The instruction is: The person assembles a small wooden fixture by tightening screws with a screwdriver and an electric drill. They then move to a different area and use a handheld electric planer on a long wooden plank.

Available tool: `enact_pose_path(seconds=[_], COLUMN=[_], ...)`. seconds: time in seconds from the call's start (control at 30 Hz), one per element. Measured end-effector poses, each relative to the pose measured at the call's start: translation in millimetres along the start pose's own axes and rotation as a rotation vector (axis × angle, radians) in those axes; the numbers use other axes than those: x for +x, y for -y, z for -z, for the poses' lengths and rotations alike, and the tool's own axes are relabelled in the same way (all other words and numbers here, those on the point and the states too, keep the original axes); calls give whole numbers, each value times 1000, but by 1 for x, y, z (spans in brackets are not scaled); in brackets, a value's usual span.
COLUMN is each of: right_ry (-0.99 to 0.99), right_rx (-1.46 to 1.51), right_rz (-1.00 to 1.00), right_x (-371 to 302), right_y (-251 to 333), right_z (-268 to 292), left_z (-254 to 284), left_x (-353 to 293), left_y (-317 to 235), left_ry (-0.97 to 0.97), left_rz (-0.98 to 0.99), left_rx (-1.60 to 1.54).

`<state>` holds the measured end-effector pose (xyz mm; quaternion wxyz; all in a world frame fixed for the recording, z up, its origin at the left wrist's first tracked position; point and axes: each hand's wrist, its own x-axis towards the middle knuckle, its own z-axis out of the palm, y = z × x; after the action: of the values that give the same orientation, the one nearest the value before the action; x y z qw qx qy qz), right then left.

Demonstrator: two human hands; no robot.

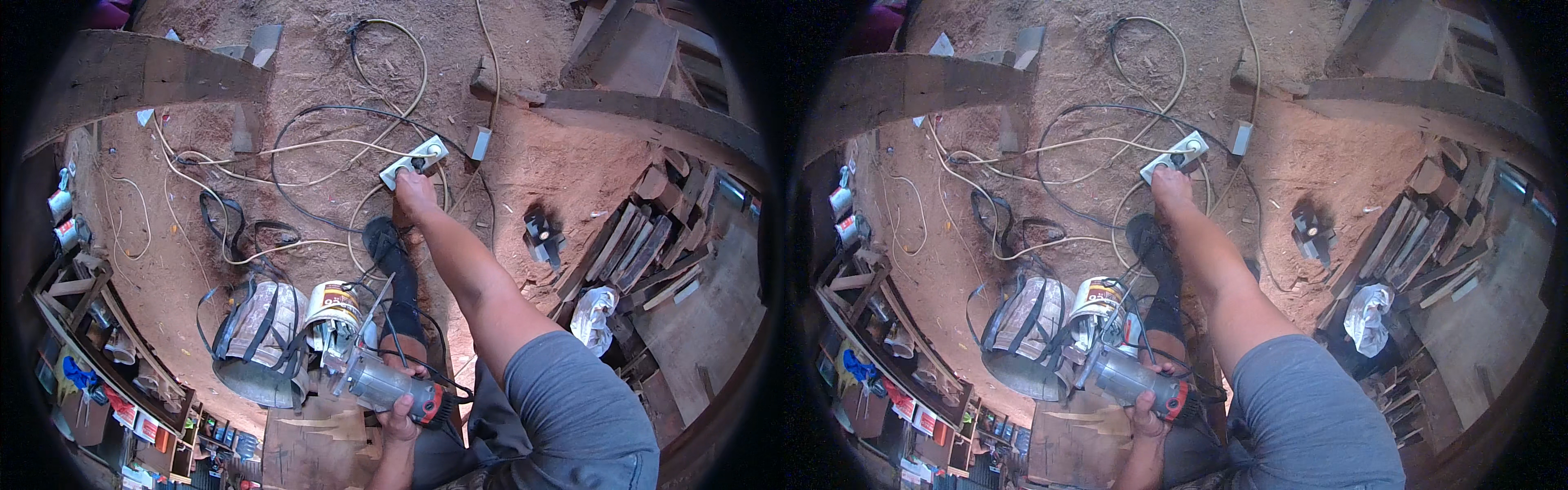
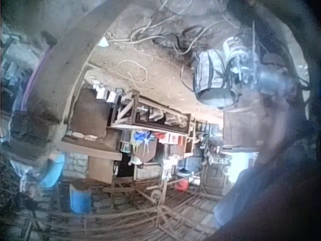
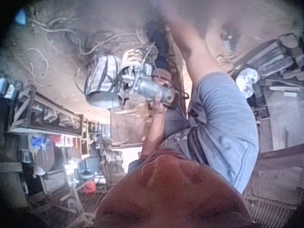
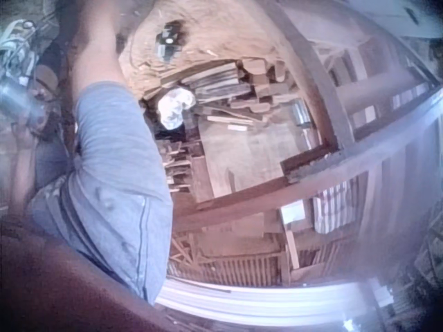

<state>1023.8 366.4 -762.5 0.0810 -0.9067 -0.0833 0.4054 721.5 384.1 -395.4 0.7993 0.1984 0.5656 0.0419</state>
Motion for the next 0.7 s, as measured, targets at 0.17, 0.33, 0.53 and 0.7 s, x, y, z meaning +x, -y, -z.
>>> enact_pose_path(seconds=[0.17, 0.33, 0.53, 0.7], right_ry=[105, 96, 93, -102], right_rx=[-33, -20, -68, 424], right_rz=[40, 17, 44, -49], right_x=[9, 13, 15, -100], right_y=[14, 13, 2, -86], right_z=[21, 16, 10, 65], left_z=[-8, -11, -27, -15], left_x=[3, 2, 4, -1], left_y=[-6, -4, -7, 5], left_ry=[-4, -60, -29, -87], left_rz=[-24, -41, -25, -101], left_rx=[38, 106, 143, 196])
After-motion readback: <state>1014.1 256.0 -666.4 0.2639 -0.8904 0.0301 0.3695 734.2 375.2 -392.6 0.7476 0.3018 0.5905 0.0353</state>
